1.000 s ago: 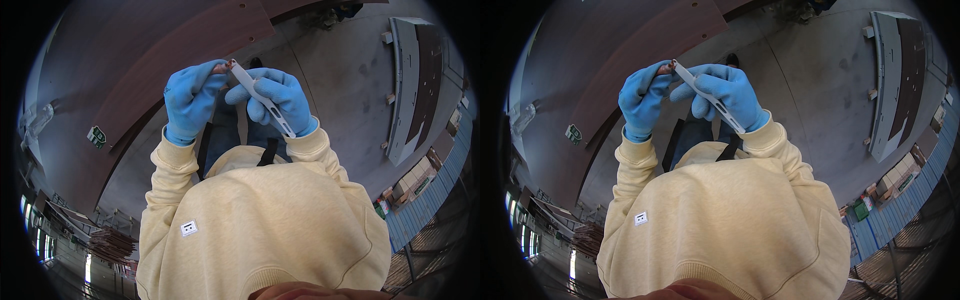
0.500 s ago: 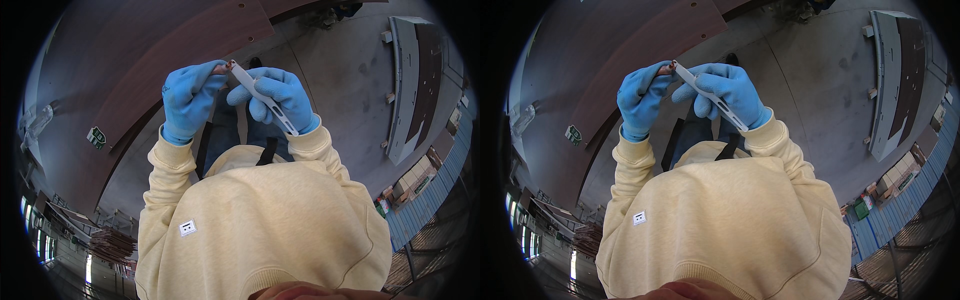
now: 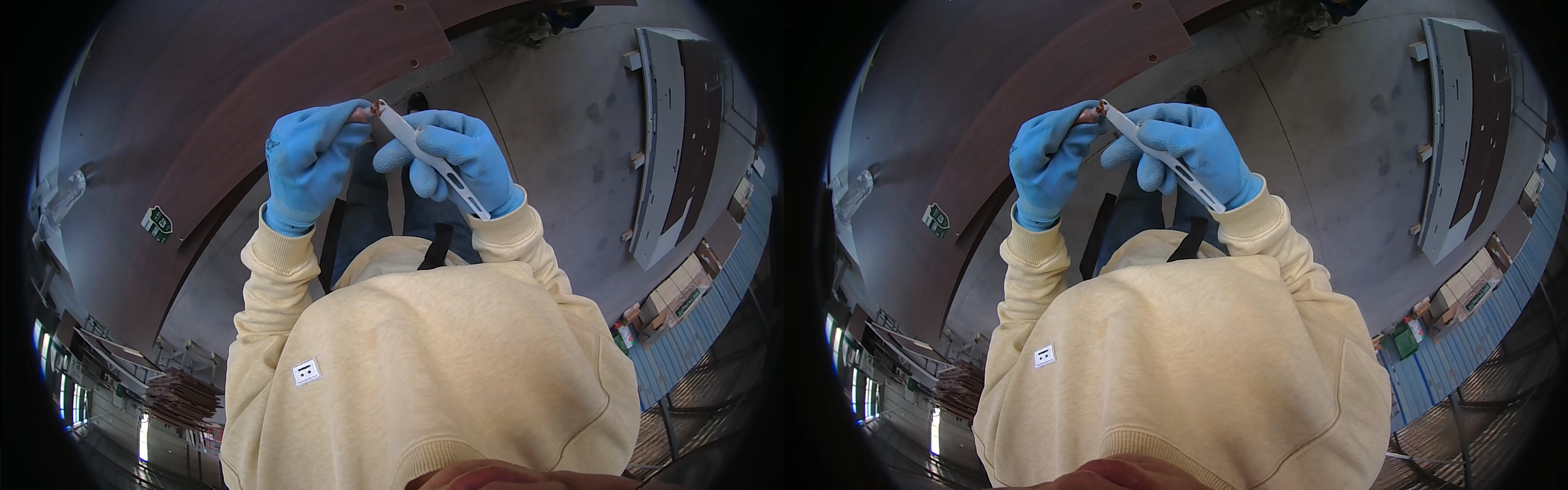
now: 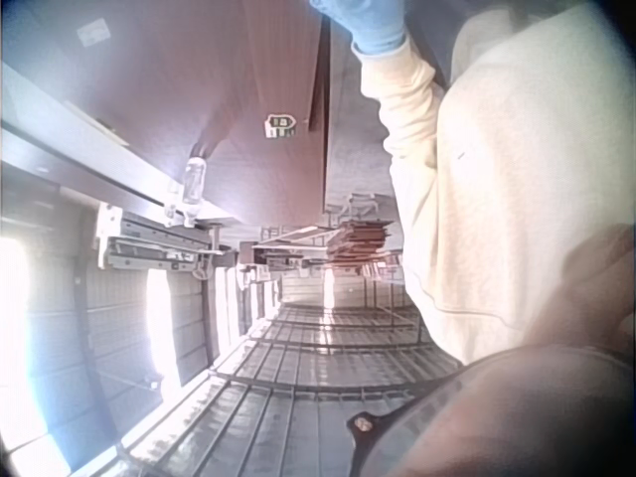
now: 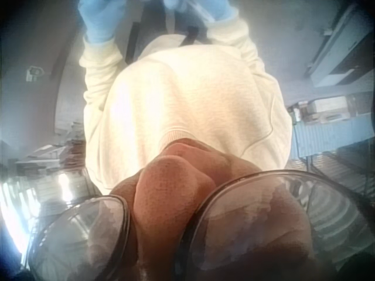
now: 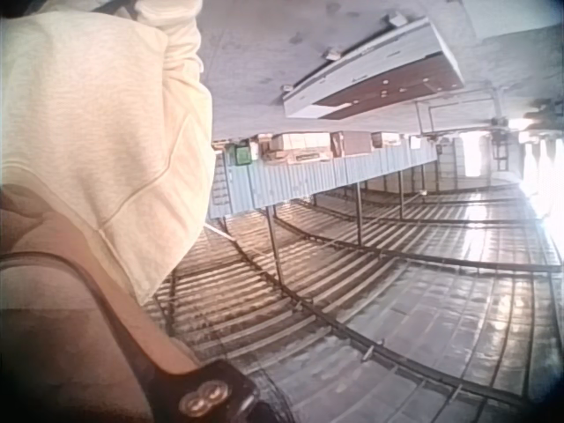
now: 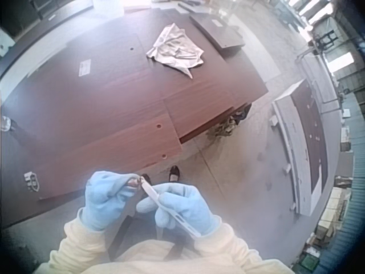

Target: The person trims the edge of a small wooden stick with a white utility knife, then uses a yellow utility knife to trim the same stick further. The person wipes the stick with a cloth and places it on a workbench with other tools and materials.

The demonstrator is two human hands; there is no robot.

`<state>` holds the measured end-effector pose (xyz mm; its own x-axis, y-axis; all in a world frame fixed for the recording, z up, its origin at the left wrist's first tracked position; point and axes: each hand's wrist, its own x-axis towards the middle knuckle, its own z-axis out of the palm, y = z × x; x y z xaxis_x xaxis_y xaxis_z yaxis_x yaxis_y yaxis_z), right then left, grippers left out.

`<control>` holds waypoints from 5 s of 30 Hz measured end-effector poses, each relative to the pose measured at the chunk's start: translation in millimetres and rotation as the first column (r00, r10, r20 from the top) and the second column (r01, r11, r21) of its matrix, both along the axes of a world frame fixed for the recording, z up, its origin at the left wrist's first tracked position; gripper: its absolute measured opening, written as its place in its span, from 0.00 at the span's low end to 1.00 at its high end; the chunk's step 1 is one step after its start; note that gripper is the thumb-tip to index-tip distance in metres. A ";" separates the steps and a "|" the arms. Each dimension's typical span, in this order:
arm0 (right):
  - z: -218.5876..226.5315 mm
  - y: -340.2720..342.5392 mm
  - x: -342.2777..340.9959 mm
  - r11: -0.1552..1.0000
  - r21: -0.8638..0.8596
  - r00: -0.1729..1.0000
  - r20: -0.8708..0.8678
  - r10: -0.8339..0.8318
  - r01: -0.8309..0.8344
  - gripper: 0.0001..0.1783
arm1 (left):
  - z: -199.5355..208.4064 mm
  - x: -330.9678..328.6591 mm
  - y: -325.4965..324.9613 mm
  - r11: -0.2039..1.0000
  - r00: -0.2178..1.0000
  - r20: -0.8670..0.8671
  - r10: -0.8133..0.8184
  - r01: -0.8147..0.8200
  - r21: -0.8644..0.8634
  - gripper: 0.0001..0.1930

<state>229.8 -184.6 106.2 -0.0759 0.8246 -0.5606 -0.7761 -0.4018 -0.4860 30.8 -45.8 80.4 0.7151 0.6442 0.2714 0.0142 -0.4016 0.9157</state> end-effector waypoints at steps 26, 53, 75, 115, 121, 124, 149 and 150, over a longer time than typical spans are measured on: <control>-12.7 -3.2 -5.1 0.997 0.018 0.944 -0.323 -0.066 0.076 0.20 | -4.8 -12.0 14.7 0.996 0.985 -0.147 -0.092 0.093 -0.004 0.13; -75.0 7.4 -34.3 0.966 0.118 -0.256 0.950 -0.178 -0.231 0.15 | -60.2 -29.2 33.0 0.906 0.907 -0.024 0.420 -0.418 0.058 0.10; -66.7 -2.1 -40.1 0.980 0.096 -0.272 0.952 -0.141 -0.173 0.14 | -58.5 -27.1 33.2 0.901 0.900 -0.053 0.433 -0.430 0.057 0.10; -60.7 8.3 -61.9 0.953 0.103 -0.214 0.962 -0.168 -0.285 0.11 | -62.8 -25.6 34.4 0.881 0.895 -0.008 0.446 -0.438 0.178 0.11; -55.4 8.6 -61.3 0.954 0.206 -0.065 0.972 -0.225 -0.217 0.12 | -63.5 -25.6 34.1 0.885 0.894 -0.010 0.449 -0.443 0.146 0.10; -57.3 3.2 -57.7 0.962 0.237 0.067 0.971 -0.230 -0.135 0.13 | -66.6 -26.2 36.1 0.890 0.900 0.008 0.436 -0.432 0.147 0.10; -59.5 -6.5 -26.0 0.980 -0.037 0.744 0.657 -0.124 0.197 0.14 | -67.9 -28.6 33.0 0.886 0.899 -0.051 0.435 -0.418 0.199 0.11; -59.9 -6.8 -24.9 0.978 -0.031 0.747 0.651 -0.135 0.205 0.14 | -68.1 -28.9 32.9 0.887 0.898 -0.058 0.435 -0.417 0.199 0.11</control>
<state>204.9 -191.3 46.3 0.4664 0.7294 -0.5004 -0.3548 -0.3639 -0.8612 1.9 -12.8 12.4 0.4112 0.8406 0.3525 0.3067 -0.4918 0.8149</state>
